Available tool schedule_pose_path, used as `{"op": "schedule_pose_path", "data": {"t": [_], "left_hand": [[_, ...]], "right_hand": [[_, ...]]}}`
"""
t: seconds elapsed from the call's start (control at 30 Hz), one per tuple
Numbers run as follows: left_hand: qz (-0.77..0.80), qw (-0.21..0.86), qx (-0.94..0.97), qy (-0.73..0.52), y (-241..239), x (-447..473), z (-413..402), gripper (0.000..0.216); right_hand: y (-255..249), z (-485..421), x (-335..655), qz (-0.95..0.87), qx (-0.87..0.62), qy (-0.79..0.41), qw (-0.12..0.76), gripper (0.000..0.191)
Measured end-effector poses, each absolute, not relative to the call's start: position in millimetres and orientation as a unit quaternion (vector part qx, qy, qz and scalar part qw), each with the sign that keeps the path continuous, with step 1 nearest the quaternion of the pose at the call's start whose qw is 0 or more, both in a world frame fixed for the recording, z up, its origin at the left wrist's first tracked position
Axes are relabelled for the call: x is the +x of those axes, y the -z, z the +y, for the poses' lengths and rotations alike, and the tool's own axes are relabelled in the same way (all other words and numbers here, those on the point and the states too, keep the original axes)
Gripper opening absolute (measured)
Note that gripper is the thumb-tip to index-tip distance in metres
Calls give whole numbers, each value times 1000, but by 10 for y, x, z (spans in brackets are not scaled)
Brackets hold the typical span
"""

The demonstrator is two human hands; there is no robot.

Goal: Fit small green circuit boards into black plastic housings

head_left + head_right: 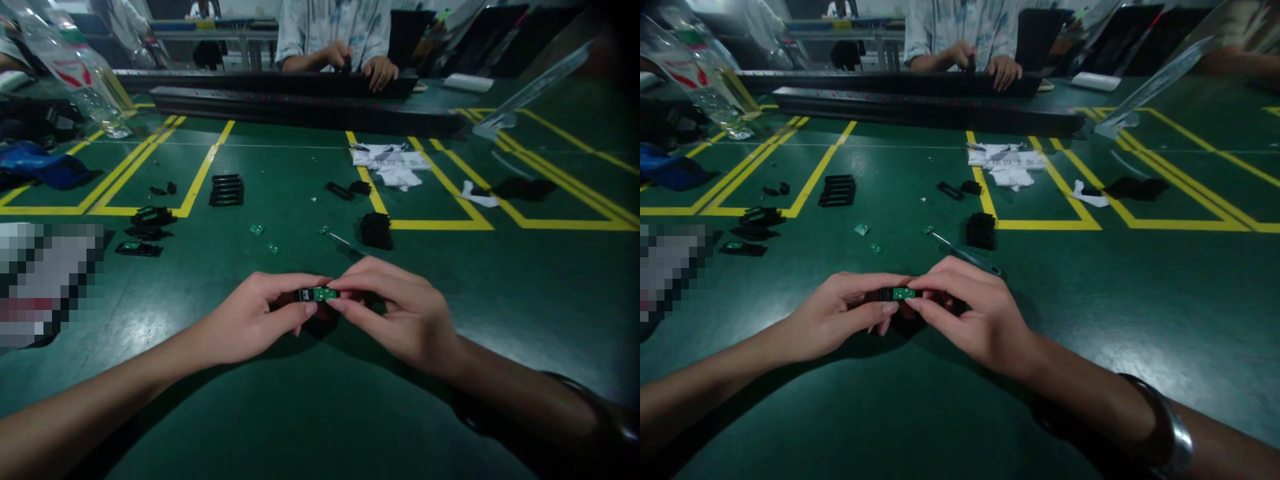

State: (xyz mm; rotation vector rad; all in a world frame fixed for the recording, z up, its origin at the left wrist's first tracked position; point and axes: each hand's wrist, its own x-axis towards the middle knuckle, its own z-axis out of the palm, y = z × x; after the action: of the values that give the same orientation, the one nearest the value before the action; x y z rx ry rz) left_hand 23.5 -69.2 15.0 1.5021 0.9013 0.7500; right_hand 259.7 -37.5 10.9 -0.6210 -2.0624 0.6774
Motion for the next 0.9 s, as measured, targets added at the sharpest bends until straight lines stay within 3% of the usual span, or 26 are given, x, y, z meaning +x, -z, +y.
{"op": "schedule_pose_path", "data": {"t": [0.9], "left_hand": [[382, 546, 662, -342, -128, 195, -718, 40]], "right_hand": [[-106, -410, 2607, -851, -217, -215, 427, 19]]}}
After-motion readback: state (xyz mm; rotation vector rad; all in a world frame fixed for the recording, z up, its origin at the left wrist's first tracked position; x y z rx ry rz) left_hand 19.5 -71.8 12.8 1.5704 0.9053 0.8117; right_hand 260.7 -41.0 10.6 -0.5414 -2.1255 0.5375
